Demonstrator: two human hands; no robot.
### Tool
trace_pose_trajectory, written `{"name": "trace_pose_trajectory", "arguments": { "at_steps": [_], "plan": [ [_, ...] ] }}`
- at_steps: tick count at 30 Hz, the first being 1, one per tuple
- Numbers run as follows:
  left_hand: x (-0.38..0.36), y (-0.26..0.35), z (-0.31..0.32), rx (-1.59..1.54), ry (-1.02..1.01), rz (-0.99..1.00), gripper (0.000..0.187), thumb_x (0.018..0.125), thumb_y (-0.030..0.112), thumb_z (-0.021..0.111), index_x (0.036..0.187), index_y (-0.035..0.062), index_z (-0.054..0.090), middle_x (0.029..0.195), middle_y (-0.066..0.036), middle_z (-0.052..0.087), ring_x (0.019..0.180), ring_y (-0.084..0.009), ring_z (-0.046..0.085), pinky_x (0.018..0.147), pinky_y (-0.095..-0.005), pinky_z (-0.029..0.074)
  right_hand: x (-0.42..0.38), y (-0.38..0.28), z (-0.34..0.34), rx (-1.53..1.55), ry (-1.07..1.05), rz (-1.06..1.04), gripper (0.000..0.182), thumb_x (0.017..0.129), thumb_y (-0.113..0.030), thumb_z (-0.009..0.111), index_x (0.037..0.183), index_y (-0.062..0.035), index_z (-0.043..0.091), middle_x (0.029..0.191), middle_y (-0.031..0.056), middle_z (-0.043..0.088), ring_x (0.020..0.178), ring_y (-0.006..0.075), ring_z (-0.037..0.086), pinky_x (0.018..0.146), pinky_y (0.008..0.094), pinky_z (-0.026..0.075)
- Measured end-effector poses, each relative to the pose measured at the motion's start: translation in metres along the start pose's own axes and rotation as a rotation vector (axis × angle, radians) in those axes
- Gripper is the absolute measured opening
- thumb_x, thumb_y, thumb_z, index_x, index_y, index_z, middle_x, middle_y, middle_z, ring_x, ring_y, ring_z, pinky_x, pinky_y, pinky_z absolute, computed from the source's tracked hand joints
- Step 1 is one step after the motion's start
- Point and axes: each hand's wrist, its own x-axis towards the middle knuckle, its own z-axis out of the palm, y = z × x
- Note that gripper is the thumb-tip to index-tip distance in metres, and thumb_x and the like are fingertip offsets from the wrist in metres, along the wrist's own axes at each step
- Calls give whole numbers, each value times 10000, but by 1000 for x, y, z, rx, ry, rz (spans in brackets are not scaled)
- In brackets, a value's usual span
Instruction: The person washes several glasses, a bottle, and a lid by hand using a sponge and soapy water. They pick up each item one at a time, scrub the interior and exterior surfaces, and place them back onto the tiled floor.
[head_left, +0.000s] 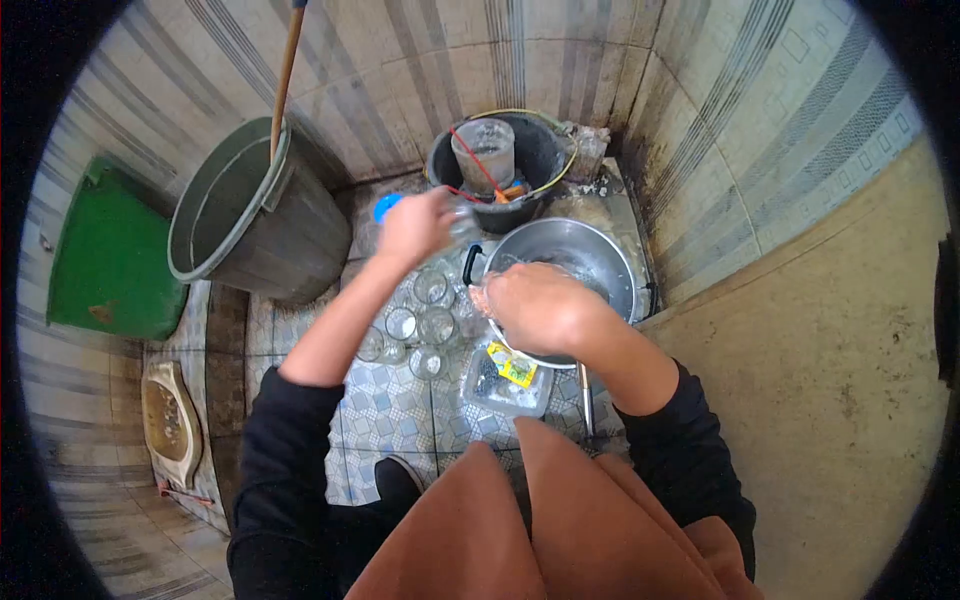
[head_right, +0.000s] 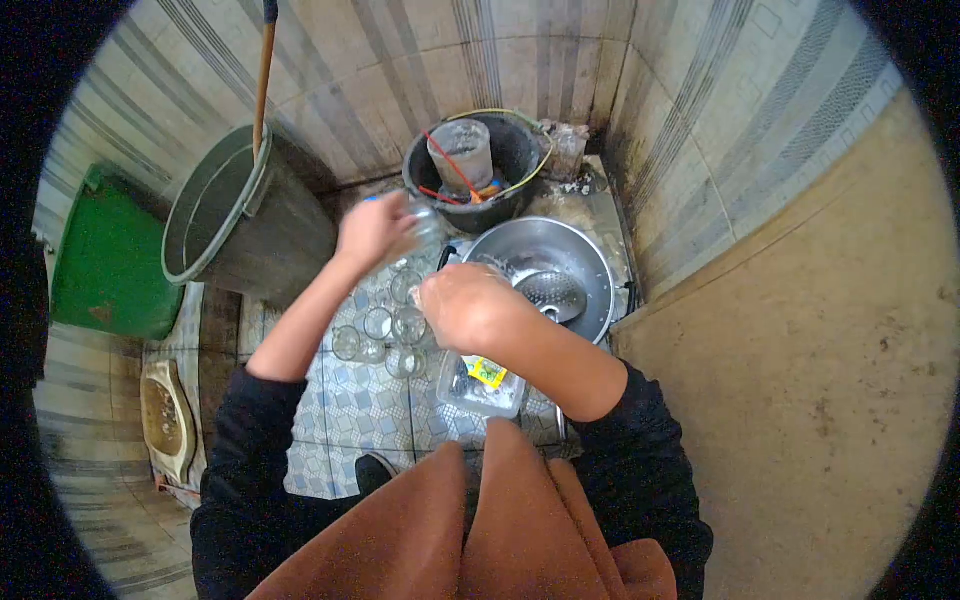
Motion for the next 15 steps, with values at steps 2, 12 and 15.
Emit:
{"name": "trace_pose_trajectory", "arguments": {
  "at_steps": [2,12,15],
  "plan": [
    [35,41,23,-13,72,142,217,677,249,606,810,93,536,697,-101,596,672,-294,573,569,-398,442,-14,4,-15,-16,-50,120,149,634,-76,512,723,-23,619,755,167,605,750,267,601,675,361,475],
    [101,132,44,244,88,498,154,699,186,557,811,87,520,678,-131,582,640,-287,579,523,-389,446,-41,17,-11,214,128,434,245,674,-125,522,877,11,538,800,217,569,778,330,565,729,398,432],
    [90,112,33,33,168,308,158,684,171,533,809,74,519,697,-142,581,699,-319,566,555,-412,444,-42,30,-14,215,197,485,395,649,-149,542,998,16,460,930,245,505,848,352,527,778,393,412]
  ]
}}
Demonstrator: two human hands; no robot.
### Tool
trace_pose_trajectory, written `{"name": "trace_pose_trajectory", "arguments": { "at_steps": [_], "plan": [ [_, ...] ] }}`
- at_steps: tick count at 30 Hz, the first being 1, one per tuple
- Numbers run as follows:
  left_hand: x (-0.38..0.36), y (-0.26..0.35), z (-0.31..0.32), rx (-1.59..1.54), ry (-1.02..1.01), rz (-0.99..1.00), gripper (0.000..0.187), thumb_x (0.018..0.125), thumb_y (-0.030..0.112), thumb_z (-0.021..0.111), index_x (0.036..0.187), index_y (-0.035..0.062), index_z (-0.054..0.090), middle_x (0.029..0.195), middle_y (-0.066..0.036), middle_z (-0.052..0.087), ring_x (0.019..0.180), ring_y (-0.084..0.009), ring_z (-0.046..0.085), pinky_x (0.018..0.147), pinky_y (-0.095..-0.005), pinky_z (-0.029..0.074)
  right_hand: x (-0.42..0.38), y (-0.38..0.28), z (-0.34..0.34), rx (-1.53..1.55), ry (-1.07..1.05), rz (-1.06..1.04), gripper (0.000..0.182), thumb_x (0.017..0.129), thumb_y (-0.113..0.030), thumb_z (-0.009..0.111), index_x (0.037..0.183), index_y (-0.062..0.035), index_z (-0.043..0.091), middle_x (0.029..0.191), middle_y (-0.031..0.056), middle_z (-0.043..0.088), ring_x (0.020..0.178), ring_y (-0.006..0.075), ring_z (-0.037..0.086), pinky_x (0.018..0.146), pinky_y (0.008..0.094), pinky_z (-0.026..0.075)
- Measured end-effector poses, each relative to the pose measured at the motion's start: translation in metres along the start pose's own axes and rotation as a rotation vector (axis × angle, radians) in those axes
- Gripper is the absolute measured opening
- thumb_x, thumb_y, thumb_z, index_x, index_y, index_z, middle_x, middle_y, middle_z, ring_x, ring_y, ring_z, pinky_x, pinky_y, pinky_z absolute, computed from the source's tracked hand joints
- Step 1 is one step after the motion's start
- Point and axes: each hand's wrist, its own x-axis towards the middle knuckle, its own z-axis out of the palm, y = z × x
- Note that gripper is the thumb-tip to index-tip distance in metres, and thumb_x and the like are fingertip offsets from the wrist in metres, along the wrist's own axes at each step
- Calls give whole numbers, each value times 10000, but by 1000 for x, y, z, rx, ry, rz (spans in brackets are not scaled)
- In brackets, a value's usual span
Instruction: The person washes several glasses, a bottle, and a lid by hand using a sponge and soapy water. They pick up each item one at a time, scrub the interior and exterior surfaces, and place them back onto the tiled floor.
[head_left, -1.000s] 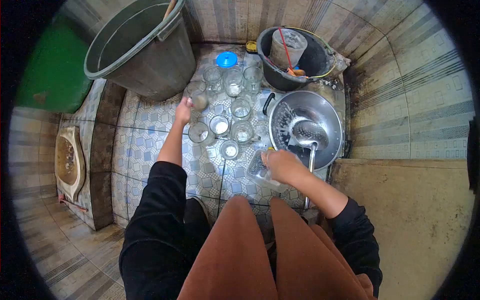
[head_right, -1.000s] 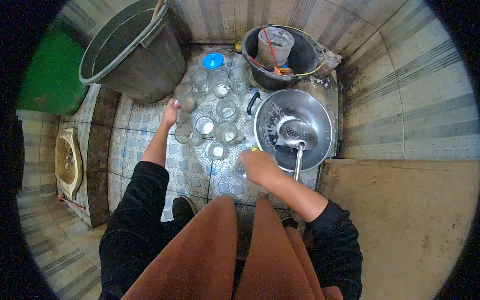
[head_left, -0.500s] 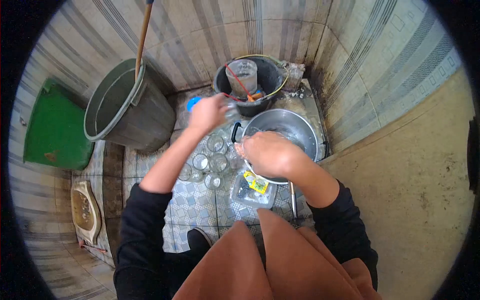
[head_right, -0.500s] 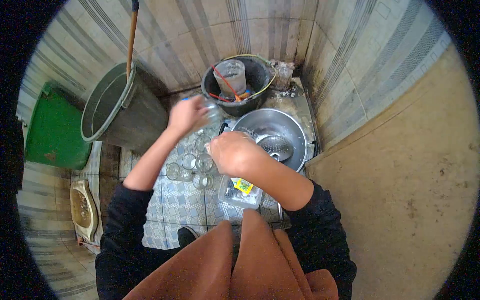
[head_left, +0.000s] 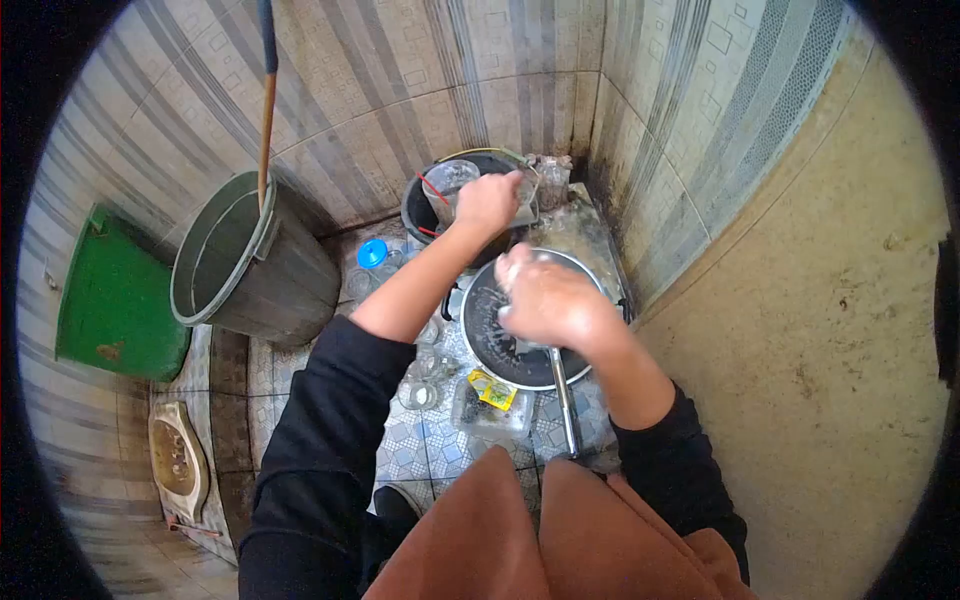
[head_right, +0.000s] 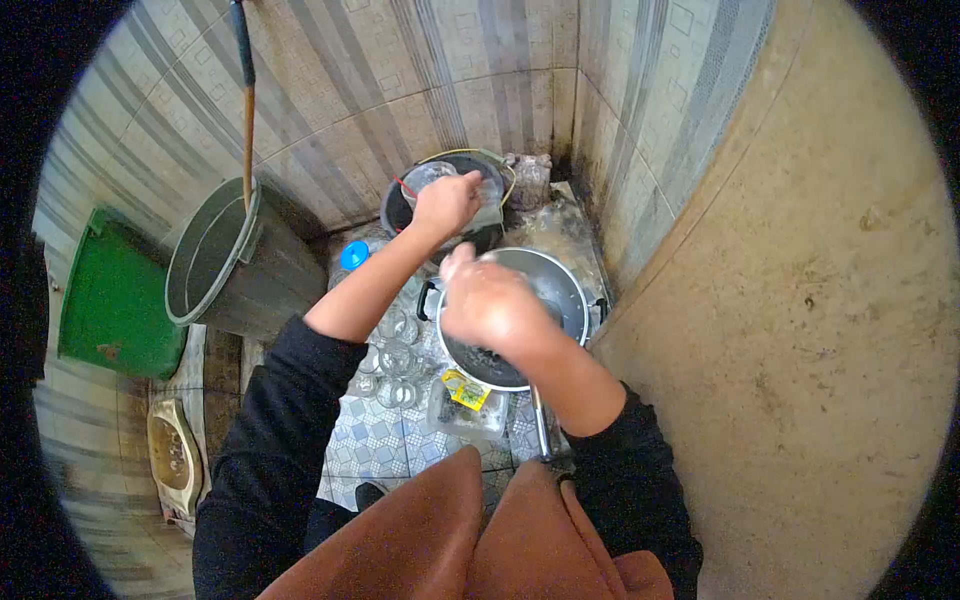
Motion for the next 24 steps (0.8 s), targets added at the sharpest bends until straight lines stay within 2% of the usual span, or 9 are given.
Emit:
{"name": "trace_pose_trajectory", "arguments": {
  "at_steps": [4,5,8,12,17,19,21,23,24],
  "plan": [
    [-51,-46,-21,-359,-113,-195,289,638,261,665,751,45,510,627,-74,535,583,-197,528,536,-320,403,10,26,-2,-119,251,-129,462,648,-128,576,1043,46,411,1036,252,362,923,397,404,817,388,382],
    [-69,-56,-24,-602,-141,-253,300,611,237,701,727,51,496,615,-17,477,570,-136,452,523,-273,361,24,36,13,-198,542,-215,414,719,-147,564,1044,54,403,968,250,415,842,379,440,750,395,397],
    [-118,-52,-56,-980,-126,-341,339,537,92,758,660,82,441,629,79,382,584,-30,332,512,-188,288,37,21,7,171,686,-51,378,747,-295,554,924,36,509,794,258,478,636,393,511,626,406,436],
    [-161,-50,-96,-871,-32,-355,336,510,50,756,642,66,448,614,57,459,583,-43,387,522,-211,335,37,-16,10,207,576,-446,340,717,-323,581,621,3,592,680,197,513,648,337,544,590,386,434],
    [-184,-42,-114,-660,85,-381,327,465,75,739,592,48,439,569,-14,394,586,-165,411,550,-286,342,69,-52,74,369,396,-655,201,705,-199,578,797,-20,574,706,170,536,689,340,546,632,373,440],
    [-189,-43,-112,-389,285,87,313,453,61,719,577,57,432,569,-35,406,543,-208,397,558,-297,321,81,-61,90,623,263,-755,193,705,-153,567,837,-12,552,753,171,550,733,338,549,658,366,442],
    [-198,-39,-116,-329,249,101,221,455,52,666,568,66,477,605,-67,461,596,-275,416,605,-345,329,83,-73,96,432,571,-958,249,711,-101,541,928,17,509,890,163,560,827,315,541,716,321,437],
    [-205,-37,-111,-168,352,182,176,484,48,632,559,83,477,597,-34,457,622,-234,425,649,-352,321,84,-70,93,298,209,-1065,341,722,-112,545,1026,28,477,995,163,540,880,284,528,761,282,423],
    [-205,-32,-112,-215,379,243,130,516,55,585,571,110,481,600,-4,446,650,-198,426,715,-367,288,76,-73,106,1116,20,-663,331,724,-111,542,1022,21,484,976,141,548,855,267,533,745,278,424]
  ]
}}
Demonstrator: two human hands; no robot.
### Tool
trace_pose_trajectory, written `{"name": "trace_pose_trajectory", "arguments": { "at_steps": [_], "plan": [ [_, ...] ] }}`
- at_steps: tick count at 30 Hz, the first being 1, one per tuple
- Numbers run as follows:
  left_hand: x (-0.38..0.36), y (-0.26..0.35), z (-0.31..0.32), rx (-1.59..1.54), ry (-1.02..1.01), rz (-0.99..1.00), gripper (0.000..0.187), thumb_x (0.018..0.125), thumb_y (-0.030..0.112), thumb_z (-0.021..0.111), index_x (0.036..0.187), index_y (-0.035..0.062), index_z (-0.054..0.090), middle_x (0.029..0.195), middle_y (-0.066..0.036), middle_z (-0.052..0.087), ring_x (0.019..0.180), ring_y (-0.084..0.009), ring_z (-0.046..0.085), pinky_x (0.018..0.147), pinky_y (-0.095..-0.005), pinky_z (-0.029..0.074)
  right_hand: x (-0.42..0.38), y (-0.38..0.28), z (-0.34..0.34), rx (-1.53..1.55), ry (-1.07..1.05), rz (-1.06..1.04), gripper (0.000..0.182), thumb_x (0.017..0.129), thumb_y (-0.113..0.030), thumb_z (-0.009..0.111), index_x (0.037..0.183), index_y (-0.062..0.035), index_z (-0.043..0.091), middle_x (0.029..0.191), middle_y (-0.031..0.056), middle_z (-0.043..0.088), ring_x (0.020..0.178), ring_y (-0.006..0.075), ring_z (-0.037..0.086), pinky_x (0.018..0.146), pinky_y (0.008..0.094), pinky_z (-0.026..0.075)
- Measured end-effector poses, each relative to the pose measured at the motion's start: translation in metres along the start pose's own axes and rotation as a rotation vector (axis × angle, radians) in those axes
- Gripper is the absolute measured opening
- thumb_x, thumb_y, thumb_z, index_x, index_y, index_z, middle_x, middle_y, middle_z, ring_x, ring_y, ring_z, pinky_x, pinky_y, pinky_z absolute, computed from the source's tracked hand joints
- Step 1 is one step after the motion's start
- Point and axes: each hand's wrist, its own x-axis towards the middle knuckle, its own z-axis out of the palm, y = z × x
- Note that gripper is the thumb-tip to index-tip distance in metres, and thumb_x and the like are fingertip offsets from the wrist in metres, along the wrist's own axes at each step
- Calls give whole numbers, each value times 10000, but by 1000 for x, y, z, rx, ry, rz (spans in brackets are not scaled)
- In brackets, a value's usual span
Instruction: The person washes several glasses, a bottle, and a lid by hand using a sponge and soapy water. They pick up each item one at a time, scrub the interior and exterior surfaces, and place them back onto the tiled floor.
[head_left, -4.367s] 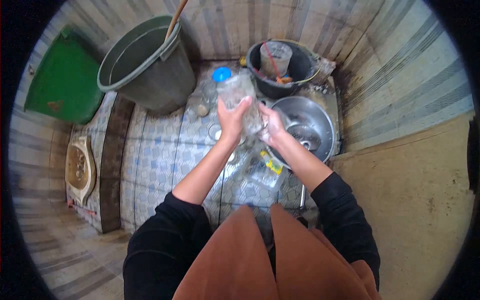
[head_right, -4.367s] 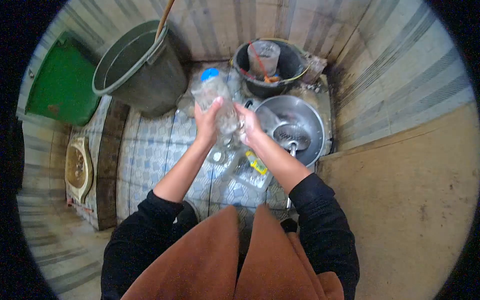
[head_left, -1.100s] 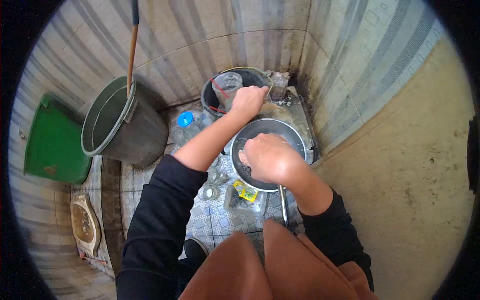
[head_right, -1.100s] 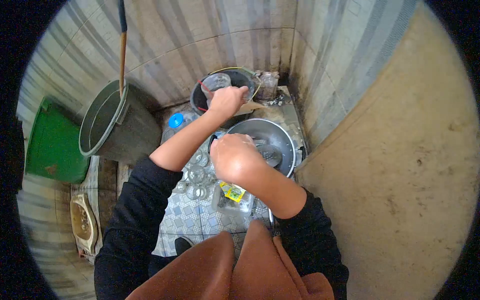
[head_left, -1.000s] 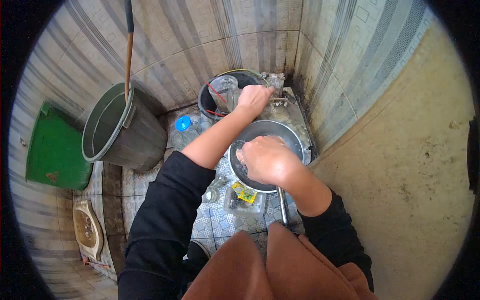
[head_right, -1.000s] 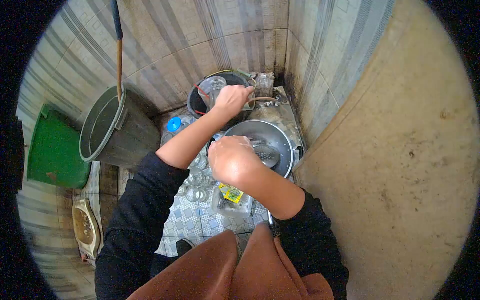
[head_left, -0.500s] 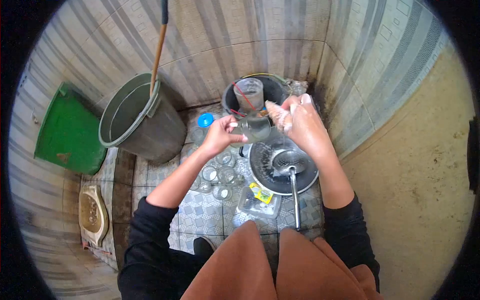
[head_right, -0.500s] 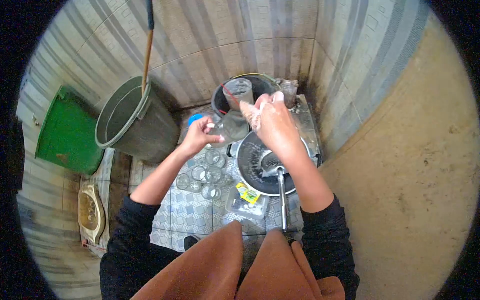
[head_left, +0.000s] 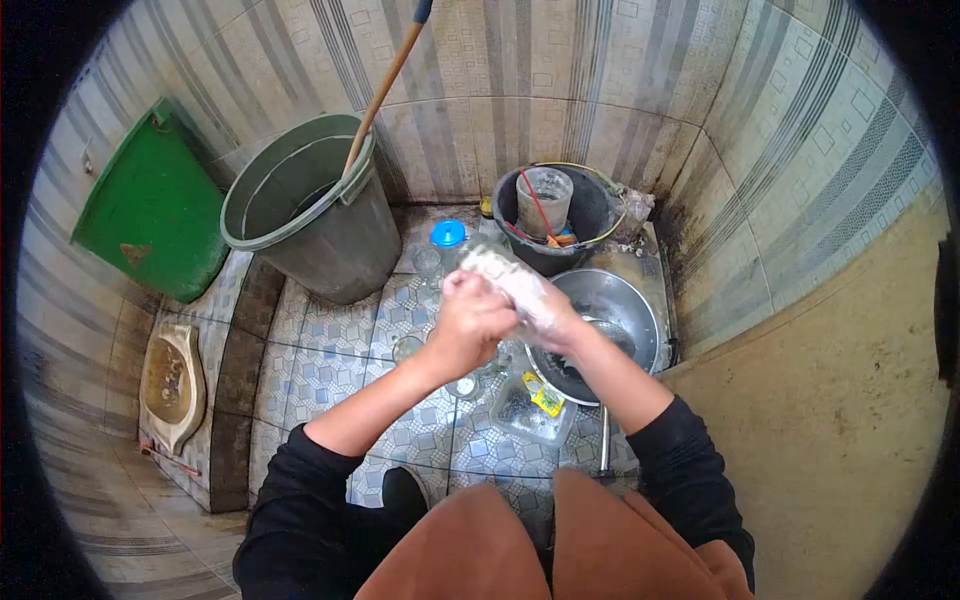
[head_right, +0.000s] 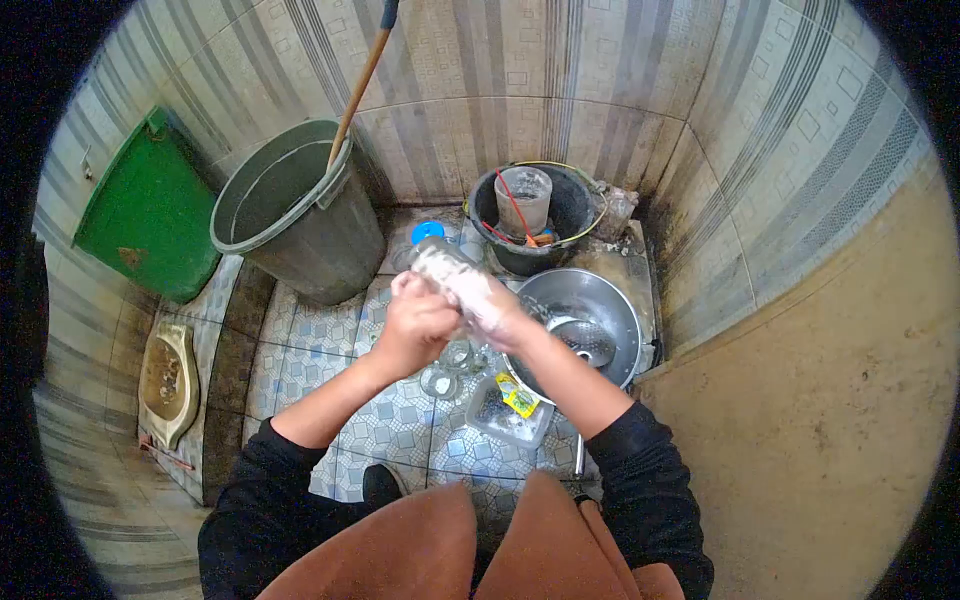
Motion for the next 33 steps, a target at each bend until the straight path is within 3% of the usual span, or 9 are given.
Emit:
{"name": "trace_pose_trajectory", "arguments": {
  "at_steps": [1,5,12,15,18,21,23,25,33],
  "plan": [
    [0,-1,-1,-1,2,-1,130,516,55,585,571,110,481,600,-4,446,650,-198,426,715,-367,288,-5,3,7,730,304,398,321,726,-110,540,1019,14,491,957,120,556,830,249,539,729,274,425],
    [-5,-8,-5,28,-118,3,156,497,44,605,550,123,482,563,7,411,661,-196,428,720,-373,292,9,8,-3,-550,-1,-147,261,736,-112,498,990,-54,511,905,89,556,803,198,541,702,289,428],
    [-5,-9,-11,-83,-187,8,134,513,25,580,575,113,498,585,10,446,642,-191,434,687,-364,295,-5,2,13,-540,204,-165,243,766,-132,459,987,-56,526,887,99,555,796,189,549,708,295,433],
    [-2,-8,-16,-110,-173,-22,132,522,41,591,574,115,495,592,21,464,652,-181,442,685,-355,292,-10,-14,8,929,180,453,284,766,-121,440,1032,-36,493,914,115,541,840,219,541,756,311,417],
    [5,-5,-17,-35,-190,91,169,491,74,637,564,122,492,561,14,418,620,-174,428,695,-354,292,4,16,-5,-664,-74,-209,350,743,-115,452,1080,-22,441,941,155,521,880,308,509,785,339,400],
    [3,0,-18,-23,-304,159,144,523,67,619,564,121,492,561,15,417,631,-166,430,699,-351,294,-11,5,10,-794,123,-229,295,747,-105,442,1029,-22,471,938,160,520,875,314,506,778,354,400],
    [5,2,-19,-66,-304,102,120,559,60,575,560,138,485,567,31,438,658,-157,434,728,-356,285,-13,-9,14,-719,95,-6,222,781,-113,419,976,-39,495,925,109,532,863,245,520,762,319,405],
    [6,1,-16,-85,-293,109,129,550,57,594,567,126,487,563,21,426,650,-165,435,725,-352,296,-15,3,21,540,201,242,184,814,-128,408,959,-68,505,908,36,527,827,143,519,725,262,409],
    [-6,-7,-3,-205,-243,80,176,514,38,619,561,98,460,544,-4,400,636,-187,445,721,-342,319,-19,15,10,275,250,164,171,809,-145,404,912,-63,513,874,39,541,800,150,524,693,267,411]
  ]
}}
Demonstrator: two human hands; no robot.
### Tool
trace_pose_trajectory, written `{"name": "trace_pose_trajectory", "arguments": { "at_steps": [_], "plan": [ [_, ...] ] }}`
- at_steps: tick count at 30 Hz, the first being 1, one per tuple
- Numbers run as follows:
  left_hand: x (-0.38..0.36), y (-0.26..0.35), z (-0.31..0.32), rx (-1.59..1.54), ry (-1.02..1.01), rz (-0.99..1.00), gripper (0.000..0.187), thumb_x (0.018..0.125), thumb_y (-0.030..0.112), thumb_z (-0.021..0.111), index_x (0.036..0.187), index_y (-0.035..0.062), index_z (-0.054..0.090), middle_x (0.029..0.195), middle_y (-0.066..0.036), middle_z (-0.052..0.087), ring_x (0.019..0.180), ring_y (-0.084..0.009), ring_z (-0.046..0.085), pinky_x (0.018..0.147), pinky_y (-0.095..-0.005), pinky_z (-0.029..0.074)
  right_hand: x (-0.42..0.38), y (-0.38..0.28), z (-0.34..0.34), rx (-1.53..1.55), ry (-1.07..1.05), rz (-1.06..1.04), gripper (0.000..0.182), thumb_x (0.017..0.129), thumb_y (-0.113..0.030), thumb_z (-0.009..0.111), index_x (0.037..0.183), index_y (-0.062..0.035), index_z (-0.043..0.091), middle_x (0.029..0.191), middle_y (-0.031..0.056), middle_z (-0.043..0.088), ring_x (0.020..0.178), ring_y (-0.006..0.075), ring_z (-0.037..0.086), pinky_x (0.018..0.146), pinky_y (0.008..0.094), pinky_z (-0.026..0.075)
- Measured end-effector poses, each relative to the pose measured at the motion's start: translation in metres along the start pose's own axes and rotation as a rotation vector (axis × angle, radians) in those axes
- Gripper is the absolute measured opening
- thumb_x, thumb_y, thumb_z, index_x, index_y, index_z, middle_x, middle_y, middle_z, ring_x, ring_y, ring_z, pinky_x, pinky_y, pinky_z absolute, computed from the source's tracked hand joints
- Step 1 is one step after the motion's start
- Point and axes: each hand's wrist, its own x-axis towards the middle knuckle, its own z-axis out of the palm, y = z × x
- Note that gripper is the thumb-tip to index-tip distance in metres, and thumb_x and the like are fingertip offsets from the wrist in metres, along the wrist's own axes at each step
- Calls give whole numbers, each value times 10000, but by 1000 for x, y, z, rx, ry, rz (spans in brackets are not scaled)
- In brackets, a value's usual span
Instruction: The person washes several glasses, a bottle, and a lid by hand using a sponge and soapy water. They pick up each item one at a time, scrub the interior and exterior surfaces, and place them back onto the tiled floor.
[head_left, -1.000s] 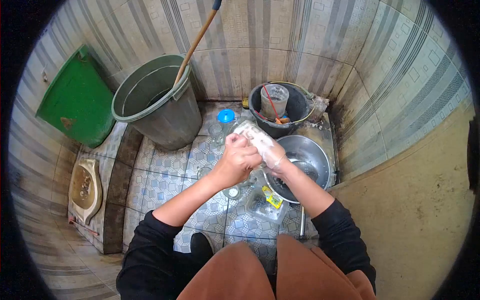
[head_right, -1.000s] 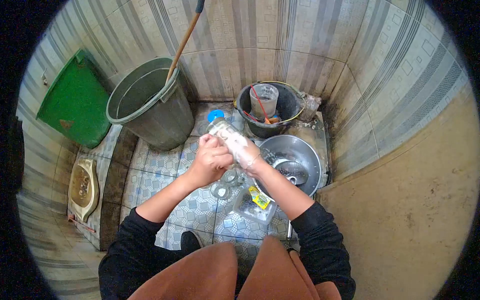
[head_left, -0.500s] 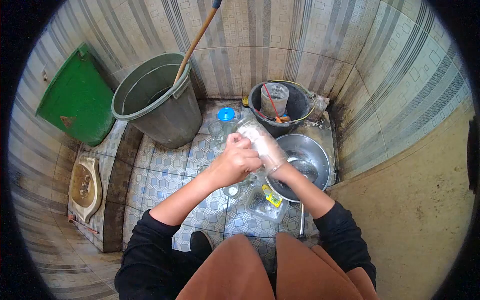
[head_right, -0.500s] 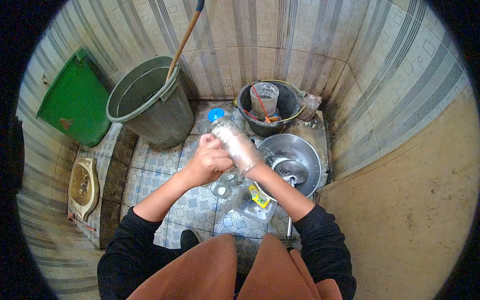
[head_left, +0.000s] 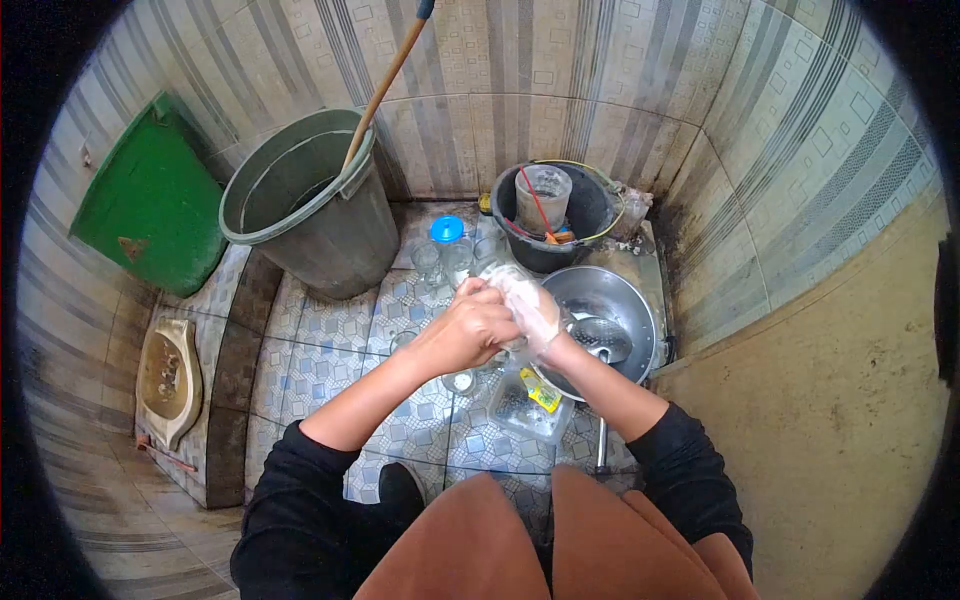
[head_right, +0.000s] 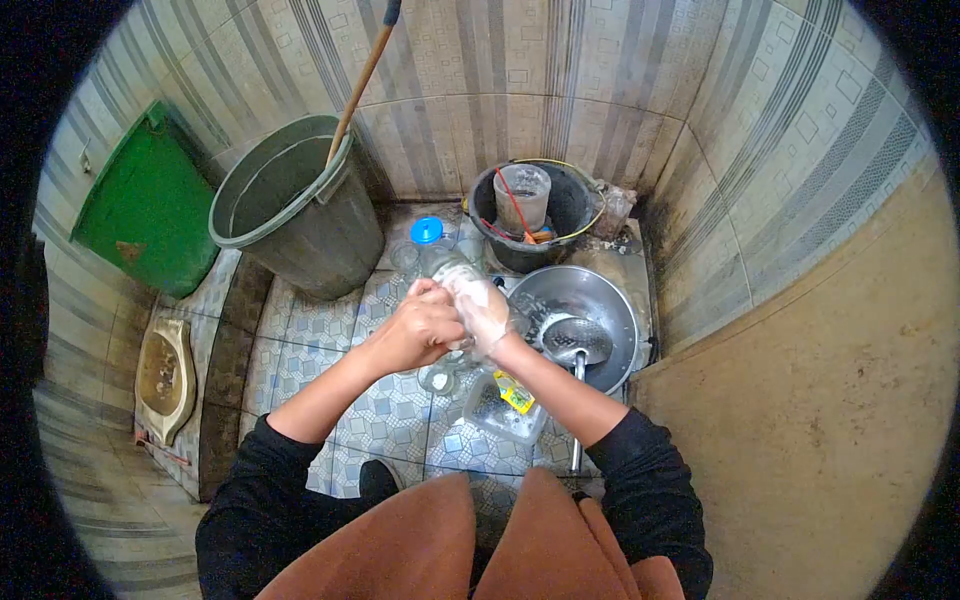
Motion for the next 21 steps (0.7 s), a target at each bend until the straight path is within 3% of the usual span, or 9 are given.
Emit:
{"name": "trace_pose_trajectory", "arguments": {
  "at_steps": [2,4,7,10,12,14,16,18,21],
  "plan": [
    [-5,-5,0,64,-130,-3,164,503,30,597,565,102,463,553,5,420,657,-185,454,716,-351,319,8,-16,-5,-1135,-195,-40,209,753,-105,435,942,-36,494,887,109,525,822,268,519,744,322,405],
    [-3,-5,-4,68,-108,9,164,502,21,590,563,100,459,553,1,420,649,-186,453,715,-347,320,2,-20,0,-1120,-152,-275,288,712,-83,440,990,-17,480,890,164,511,846,337,497,772,348,394],
    [-6,-9,-5,68,-80,4,169,505,9,593,566,91,458,556,-11,418,633,-189,456,722,-344,331,1,-2,-2,-1103,-39,-542,164,739,-107,453,867,-32,522,869,157,535,851,259,525,701,342,414],
    [-4,-15,-10,40,-9,-37,180,536,26,637,592,74,473,565,-25,423,641,-193,477,758,-352,349,0,-25,5,-519,-146,-288,182,749,-88,461,907,-22,522,884,112,544,842,195,524,678,302,419],
    [-2,-26,-17,-13,-13,-120,214,549,62,677,625,66,477,579,-45,452,621,-207,491,710,-368,371,-3,-32,5,301,-57,284,187,774,-87,457,935,-15,519,900,68,548,835,125,510,717,258,417],
    [-5,-30,-21,-34,-12,-163,235,556,80,697,642,63,479,586,-55,467,611,-214,497,686,-376,383,-3,-52,-7,-73,-90,338,206,765,-68,494,962,-11,514,913,62,556,825,106,519,748,257,426],
    [-7,-30,-21,-155,55,-622,303,564,120,725,628,47,438,542,-40,414,521,-150,454,560,-288,383,-3,-74,-10,-308,41,188,186,725,-67,558,893,-5,511,889,71,559,813,101,525,741,276,436],
    [-5,-32,-24,-238,125,-681,336,573,123,729,614,57,402,547,-8,377,530,-110,399,531,-260,350,2,-83,-18,-425,150,-330,204,672,-86,624,788,-5,476,879,92,556,787,123,535,687,293,447],
    [1,-30,-22,-511,288,-803,420,590,118,736,579,91,317,565,62,313,543,-27,279,465,-205,276,19,-76,-18,-535,167,-428,265,673,-155,623,741,-32,398,839,111,550,727,159,542,665,300,444]
  ]
}}
